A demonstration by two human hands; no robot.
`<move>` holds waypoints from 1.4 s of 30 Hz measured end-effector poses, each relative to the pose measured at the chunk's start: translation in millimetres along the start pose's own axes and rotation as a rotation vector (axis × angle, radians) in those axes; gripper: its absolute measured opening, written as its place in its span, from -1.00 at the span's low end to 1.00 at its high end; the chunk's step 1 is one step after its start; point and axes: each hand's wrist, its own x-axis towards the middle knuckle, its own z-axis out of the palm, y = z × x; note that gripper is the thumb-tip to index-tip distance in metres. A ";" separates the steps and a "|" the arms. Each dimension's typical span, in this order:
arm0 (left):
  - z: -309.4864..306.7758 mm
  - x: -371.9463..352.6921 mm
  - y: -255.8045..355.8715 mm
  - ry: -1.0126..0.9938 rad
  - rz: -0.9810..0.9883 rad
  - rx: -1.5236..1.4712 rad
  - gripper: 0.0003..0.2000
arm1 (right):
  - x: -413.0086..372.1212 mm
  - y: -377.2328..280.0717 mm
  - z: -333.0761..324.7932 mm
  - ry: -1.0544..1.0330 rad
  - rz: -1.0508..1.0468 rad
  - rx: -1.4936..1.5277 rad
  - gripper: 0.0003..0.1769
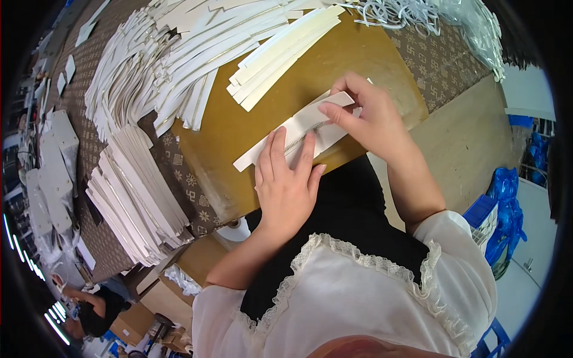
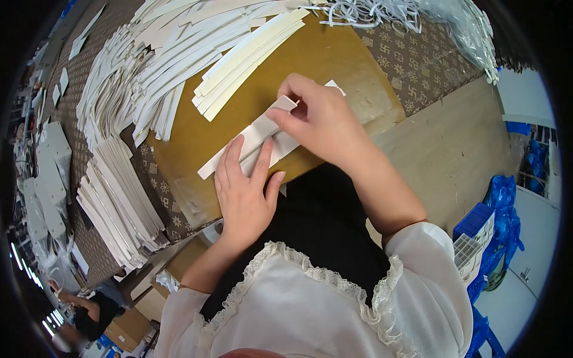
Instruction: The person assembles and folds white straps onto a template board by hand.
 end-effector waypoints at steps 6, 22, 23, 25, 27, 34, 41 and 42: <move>8.0 -3.7 1.8 0.004 -0.055 -0.056 -0.55 | -10.7 -33.0 15.6 -0.214 -0.091 0.123 -0.81; -12.0 -28.8 -23.0 0.038 -0.036 -0.107 -0.54 | 8.8 4.5 -15.7 0.130 0.083 -0.092 -0.79; -11.7 -28.0 -23.1 0.037 -0.030 -0.102 -0.54 | 11.0 14.8 -18.2 0.133 0.084 -0.130 -0.78; -14.7 -25.7 -21.5 0.022 -0.023 -0.085 -0.54 | 14.0 29.5 -22.4 0.142 0.091 -0.205 -0.77; -18.7 -23.6 -19.3 -0.011 -0.023 -0.042 -0.51 | 15.5 33.6 -24.4 0.146 0.098 -0.195 -0.77; -19.3 -21.9 -16.7 -0.024 0.012 0.019 -0.50 | 17.3 28.4 -24.0 0.145 0.102 -0.172 -0.74; -20.9 -17.5 -13.7 -0.075 0.034 0.072 -0.43 | 26.1 32.0 -26.2 0.099 0.112 -0.293 -0.74; -20.7 -16.0 -13.1 -0.081 0.033 0.076 -0.41 | 25.9 32.4 -25.7 0.104 0.114 -0.293 -0.74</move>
